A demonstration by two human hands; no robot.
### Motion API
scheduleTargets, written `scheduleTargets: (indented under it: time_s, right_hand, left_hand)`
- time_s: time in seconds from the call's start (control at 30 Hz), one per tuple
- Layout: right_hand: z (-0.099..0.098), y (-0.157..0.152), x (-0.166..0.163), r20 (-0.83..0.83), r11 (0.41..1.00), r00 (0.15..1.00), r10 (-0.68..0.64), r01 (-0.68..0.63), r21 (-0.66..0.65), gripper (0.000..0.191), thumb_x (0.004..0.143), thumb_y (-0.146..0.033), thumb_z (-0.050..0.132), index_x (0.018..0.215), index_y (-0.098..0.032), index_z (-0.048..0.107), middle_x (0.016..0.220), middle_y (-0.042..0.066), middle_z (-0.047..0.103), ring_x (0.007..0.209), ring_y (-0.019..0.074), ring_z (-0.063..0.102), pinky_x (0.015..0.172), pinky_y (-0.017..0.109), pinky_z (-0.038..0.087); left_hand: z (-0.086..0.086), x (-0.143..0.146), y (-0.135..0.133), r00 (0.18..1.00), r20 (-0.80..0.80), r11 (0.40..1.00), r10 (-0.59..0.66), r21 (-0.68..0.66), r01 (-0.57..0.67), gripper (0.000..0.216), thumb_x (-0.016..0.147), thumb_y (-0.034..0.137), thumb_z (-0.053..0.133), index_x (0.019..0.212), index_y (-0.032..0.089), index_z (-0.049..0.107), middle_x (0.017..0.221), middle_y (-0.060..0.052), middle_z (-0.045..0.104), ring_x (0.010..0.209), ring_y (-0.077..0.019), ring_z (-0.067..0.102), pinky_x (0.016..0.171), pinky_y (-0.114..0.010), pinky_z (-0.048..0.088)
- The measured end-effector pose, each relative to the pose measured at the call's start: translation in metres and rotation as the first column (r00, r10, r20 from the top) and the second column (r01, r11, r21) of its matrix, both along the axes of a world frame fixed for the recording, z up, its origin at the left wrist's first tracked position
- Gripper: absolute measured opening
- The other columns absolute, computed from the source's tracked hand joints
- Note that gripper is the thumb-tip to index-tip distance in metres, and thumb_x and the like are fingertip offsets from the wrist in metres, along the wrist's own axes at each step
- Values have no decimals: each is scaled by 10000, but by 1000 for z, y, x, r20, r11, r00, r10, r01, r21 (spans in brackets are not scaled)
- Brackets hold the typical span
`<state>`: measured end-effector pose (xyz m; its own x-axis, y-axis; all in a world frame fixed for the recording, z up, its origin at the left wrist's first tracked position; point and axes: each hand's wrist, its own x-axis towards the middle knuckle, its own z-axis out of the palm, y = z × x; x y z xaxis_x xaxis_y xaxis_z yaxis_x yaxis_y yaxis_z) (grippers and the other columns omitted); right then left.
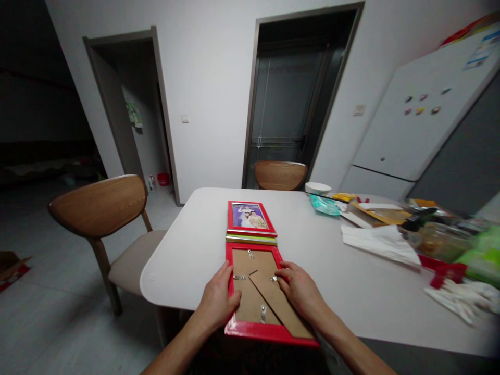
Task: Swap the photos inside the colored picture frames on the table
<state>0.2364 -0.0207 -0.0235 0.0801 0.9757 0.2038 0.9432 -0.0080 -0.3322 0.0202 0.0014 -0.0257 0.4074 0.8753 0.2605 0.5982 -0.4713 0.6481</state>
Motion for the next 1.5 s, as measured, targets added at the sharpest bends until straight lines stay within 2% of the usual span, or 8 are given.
scheduleTargets:
  time_s: [0.17, 0.3, 0.5, 0.67, 0.93, 1.17, 1.37, 1.5]
  right_hand:
    - [3, 1, 0, 2, 999, 1000, 24, -24, 47, 271, 748, -224, 402, 860, -166, 642, 933, 87, 580, 853, 176, 521, 776, 264, 398]
    - [8, 3, -12, 27, 992, 999, 37, -40, 121, 259, 746, -256, 438, 882, -168, 641, 989, 107, 572, 934, 221, 482, 821, 324, 365]
    - [16, 15, -62, -89, 952, 948, 304, -299, 72, 238, 771, -275, 439, 828, -184, 652, 896, 70, 595, 858, 172, 505, 779, 276, 361]
    - [13, 26, -79, -87, 946, 943, 323, -318, 67, 208, 771, -242, 449, 758, -179, 647, 786, 56, 584, 788, 157, 496, 731, 268, 359]
    - [21, 15, -59, -174, 931, 915, 364, -359, 64, 246, 781, -258, 421, 884, -179, 629, 917, 69, 588, 876, 159, 513, 800, 274, 374]
    - [38, -28, -24, -355, 823, 817, 454, -538, -184, 266, 632, -183, 551, 870, -257, 643, 1206, 31, 434, 1126, 206, 372, 956, 356, 277]
    - [34, -34, -39, -318, 859, 829, 460, -507, -76, 127, 654, -195, 552, 671, -242, 669, 1130, 36, 488, 1094, 195, 398, 971, 380, 241]
    - [34, -22, -39, -306, 867, 834, 459, -496, -52, 187, 671, -218, 537, 819, -234, 650, 1085, 44, 527, 1033, 178, 453, 911, 315, 321]
  left_hand:
    - [-2, 0, -1, 1000, 16, 1000, 24, 1, -24, 547, 650, 185, 482, 1192, 142, 416, 1271, -87, 415, 1155, -196, 383, 985, -316, 283]
    - [-5, 0, -1, 998, 56, 999, 21, 32, -23, 539, 657, 165, 470, 1193, 134, 411, 1270, -94, 414, 1158, -195, 378, 988, -322, 285]
    - [-6, 2, 0, 998, 53, 997, 24, 67, -28, 492, 688, 160, 458, 1176, 112, 422, 1245, -108, 441, 1141, -192, 402, 974, -315, 312]
    - [-10, 2, 1, 999, 43, 997, 19, 69, -22, 493, 683, 147, 457, 1172, 96, 425, 1245, -118, 439, 1142, -223, 397, 973, -348, 320]
    - [-11, 0, 0, 998, 57, 998, 33, 60, -37, 525, 661, 147, 474, 1181, 110, 420, 1253, -110, 432, 1136, -226, 404, 967, -351, 328]
    - [-9, 0, -2, 995, 88, 998, 45, 31, -48, 539, 653, 146, 479, 1188, 150, 414, 1267, -77, 420, 1149, -211, 388, 984, -339, 298]
    - [-10, 0, -2, 995, 84, 998, 43, 39, -47, 539, 641, 134, 478, 1178, 149, 424, 1265, -78, 423, 1146, -213, 392, 983, -345, 301]
    - [-11, 0, -1, 997, 70, 998, 40, 39, -43, 543, 642, 137, 476, 1181, 125, 420, 1269, -100, 414, 1150, -211, 387, 982, -343, 303]
